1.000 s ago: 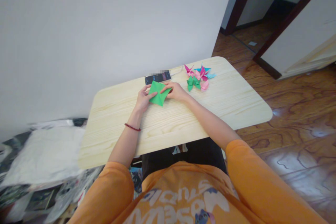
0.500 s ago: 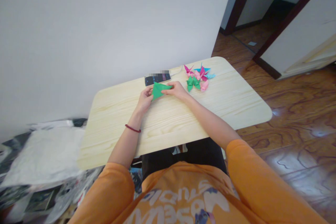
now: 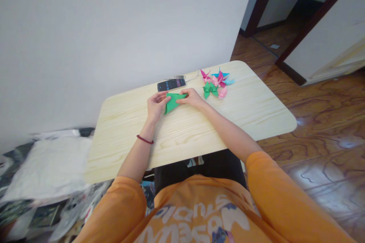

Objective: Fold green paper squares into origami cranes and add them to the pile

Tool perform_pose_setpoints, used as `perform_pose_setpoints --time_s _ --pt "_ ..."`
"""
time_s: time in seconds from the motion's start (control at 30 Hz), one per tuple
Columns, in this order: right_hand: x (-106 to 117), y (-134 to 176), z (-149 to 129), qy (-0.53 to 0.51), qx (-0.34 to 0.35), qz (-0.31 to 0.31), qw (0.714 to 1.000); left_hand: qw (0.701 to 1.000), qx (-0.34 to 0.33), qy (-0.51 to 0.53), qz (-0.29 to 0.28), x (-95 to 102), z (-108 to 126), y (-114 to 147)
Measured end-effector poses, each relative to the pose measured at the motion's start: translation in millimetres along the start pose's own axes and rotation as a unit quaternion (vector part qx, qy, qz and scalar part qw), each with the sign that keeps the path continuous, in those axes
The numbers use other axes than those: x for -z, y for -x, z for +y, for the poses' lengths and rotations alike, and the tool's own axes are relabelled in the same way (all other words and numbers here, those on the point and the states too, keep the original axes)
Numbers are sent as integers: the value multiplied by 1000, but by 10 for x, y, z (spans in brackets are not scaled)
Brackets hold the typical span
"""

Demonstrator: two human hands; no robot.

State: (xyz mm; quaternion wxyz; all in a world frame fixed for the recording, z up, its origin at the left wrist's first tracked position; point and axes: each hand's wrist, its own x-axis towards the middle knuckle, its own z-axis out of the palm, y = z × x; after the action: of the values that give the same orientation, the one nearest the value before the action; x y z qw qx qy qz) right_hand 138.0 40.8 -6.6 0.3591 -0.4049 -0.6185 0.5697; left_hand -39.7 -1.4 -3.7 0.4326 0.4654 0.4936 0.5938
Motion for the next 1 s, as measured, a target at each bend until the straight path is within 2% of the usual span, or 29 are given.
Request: perform_pose_setpoints --time_s 0.5,1.0 --pt "-30 19 -20 -41 -5 15 999 998 25 14 48 -10 -17 -11" --pt "-23 14 -3 -31 -9 15 999 998 35 25 48 -10 -20 -7"
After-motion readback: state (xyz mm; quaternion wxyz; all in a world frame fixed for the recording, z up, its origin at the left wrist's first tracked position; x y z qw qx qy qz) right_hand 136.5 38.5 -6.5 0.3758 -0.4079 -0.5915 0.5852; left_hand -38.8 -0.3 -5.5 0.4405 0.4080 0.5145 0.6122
